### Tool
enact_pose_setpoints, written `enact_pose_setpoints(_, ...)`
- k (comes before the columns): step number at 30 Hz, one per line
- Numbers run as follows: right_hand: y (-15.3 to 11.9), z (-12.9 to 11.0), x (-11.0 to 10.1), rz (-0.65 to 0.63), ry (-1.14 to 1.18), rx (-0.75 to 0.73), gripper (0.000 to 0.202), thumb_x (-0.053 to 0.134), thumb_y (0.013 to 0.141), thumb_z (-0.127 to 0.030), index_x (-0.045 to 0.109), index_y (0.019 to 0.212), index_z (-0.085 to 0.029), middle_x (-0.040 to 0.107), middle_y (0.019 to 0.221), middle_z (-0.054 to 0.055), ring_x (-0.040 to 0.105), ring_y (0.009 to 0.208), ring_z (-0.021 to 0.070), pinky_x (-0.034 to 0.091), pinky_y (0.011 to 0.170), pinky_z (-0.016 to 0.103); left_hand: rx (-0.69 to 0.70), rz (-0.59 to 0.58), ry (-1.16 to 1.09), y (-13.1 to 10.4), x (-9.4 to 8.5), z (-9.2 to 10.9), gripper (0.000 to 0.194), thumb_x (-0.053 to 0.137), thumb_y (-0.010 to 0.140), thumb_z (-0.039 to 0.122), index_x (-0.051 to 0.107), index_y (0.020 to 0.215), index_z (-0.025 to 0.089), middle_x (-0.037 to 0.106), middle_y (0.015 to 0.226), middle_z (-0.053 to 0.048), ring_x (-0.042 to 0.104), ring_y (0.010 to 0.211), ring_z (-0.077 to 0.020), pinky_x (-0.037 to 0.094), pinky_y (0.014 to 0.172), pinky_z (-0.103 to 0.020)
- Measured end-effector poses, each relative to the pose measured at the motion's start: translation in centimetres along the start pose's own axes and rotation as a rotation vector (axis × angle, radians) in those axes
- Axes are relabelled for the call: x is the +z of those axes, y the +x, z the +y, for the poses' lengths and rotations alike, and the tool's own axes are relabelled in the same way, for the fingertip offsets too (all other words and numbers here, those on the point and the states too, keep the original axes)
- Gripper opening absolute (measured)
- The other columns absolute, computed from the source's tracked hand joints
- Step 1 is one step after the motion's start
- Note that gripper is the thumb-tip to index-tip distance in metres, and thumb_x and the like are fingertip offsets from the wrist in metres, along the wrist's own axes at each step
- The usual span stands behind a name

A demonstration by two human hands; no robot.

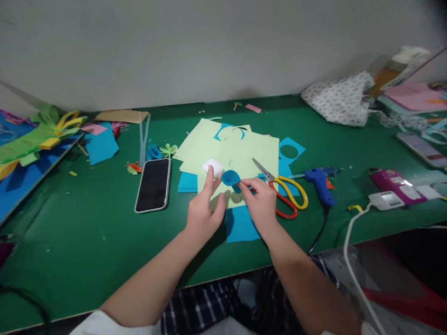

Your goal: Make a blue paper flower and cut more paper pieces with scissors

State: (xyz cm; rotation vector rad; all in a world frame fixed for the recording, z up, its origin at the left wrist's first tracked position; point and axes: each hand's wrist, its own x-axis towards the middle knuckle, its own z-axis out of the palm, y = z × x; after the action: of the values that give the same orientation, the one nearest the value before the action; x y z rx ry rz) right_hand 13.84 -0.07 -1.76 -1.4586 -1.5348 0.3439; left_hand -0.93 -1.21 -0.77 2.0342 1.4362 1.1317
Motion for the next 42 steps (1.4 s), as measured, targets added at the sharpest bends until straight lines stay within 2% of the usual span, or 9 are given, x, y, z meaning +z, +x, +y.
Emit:
enact_pose_setpoints(3,0.0,-0.1,0.0,0.000,0.001,-0.005,0.013,0.057,0.082,-0.020,0.067,0.075,-0.018,0.069,0.074,0.004,0.062,0.073,0.0177,0.048,0.067,0.029,0.116,-0.010,0.061,-0.1,0.1,0.0,0.072,0.046,0.084,0.015,0.009,0.144,0.026,0.057,0.124,-0.009,0.057,0.051,-0.0074,0.048,0.048,-0.020)
enact_pose_setpoints(7,0.0,0.0,0.1,0.013,-0.029,-0.051,0.015,0.055,0.082,-0.020,0.067,0.073,-0.018,0.069,0.073,0.004,0.062,0.073,0.0175,0.048,0.069,0.029,0.287,-0.106,0.111,-0.1,0.3,-0.1,0.071,0.045,0.084,0.012,0.011,0.144,0.024,0.057,0.126,-0.009,0.064,0.088,-0.0157,0.054,0.075,-0.027)
enact_pose_setpoints(11,0.1,-0.1,-0.1,-0.002,0.025,0.015,0.014,0.056,0.081,-0.021,0.068,0.073,-0.019,0.069,0.074,0.003,0.062,0.072,0.0171,0.049,0.068,0.028,0.229,-0.054,0.033,0.3,0.5,-0.8,0.063,0.050,0.083,0.012,0.027,0.140,0.025,0.058,0.125,-0.007,0.059,0.106,-0.0185,0.050,0.089,-0.031)
enact_pose_setpoints(15,0.1,-0.4,-0.3,-0.053,0.153,0.153,0.012,0.059,0.079,-0.023,0.068,0.075,-0.019,0.068,0.075,0.003,0.062,0.072,0.0160,0.050,0.063,0.025,0.081,0.054,-0.088,0.6,0.7,-1.5,0.055,0.058,0.081,0.019,0.040,0.132,0.025,0.061,0.116,-0.006,0.062,0.100,-0.0176,0.051,0.089,-0.032)
enact_pose_setpoints(18,0.1,-0.6,-0.2,-0.082,0.206,0.198,0.012,0.059,0.079,-0.025,0.069,0.074,-0.019,0.068,0.075,0.003,0.062,0.071,0.0159,0.050,0.063,0.025,0.042,0.077,-0.112,0.6,0.8,-1.6,0.053,0.059,0.080,0.020,0.042,0.130,0.026,0.064,0.111,-0.004,0.063,0.100,-0.0171,0.051,0.090,-0.031)
enact_pose_setpoints(23,0.4,-0.5,-0.1,-0.112,0.285,0.274,0.012,0.059,0.076,-0.026,0.068,0.072,-0.019,0.068,0.074,0.003,0.062,0.071,0.0165,0.049,0.065,0.027,0.161,-0.006,-0.073,0.4,0.6,-1.1,0.054,0.056,0.082,0.015,0.041,0.132,0.027,0.065,0.115,-0.003,0.061,0.106,-0.0170,0.050,0.090,-0.027)
enact_pose_setpoints(30,0.9,0.0,-0.2,-0.136,0.548,0.509,0.016,0.065,0.069,-0.034,0.068,0.069,-0.018,0.066,0.066,0.000,0.058,0.060,0.0146,0.047,0.062,0.028,0.091,0.070,-0.096,0.8,0.1,-0.5,0.051,0.059,0.081,0.017,0.044,0.130,0.023,0.066,0.112,-0.003,0.060,0.107,-0.0180,0.048,0.095,-0.032)
enact_pose_setpoints(37,1.1,0.1,0.1,-0.197,0.863,0.706,0.017,0.072,0.060,-0.033,0.067,0.065,-0.017,0.062,0.059,-0.002,0.055,0.054,0.0107,0.047,0.055,0.024,0.218,0.026,-0.073,0.7,0.2,-1.3,0.049,0.060,0.079,0.013,0.050,0.126,0.026,0.066,0.111,-0.004,0.063,0.102,-0.0185,0.051,0.090,-0.032)
enact_pose_setpoints(42,1.2,0.0,0.1,-0.231,0.889,0.731,0.022,0.076,0.056,-0.035,0.068,0.066,-0.017,0.061,0.058,-0.002,0.053,0.049,0.0086,0.046,0.053,0.023,0.274,0.061,0.035,1.1,-0.2,-1.6,0.045,0.062,0.079,0.016,0.054,0.123,0.023,0.064,0.115,-0.006,0.061,0.104,-0.0200,0.051,0.091,-0.033)
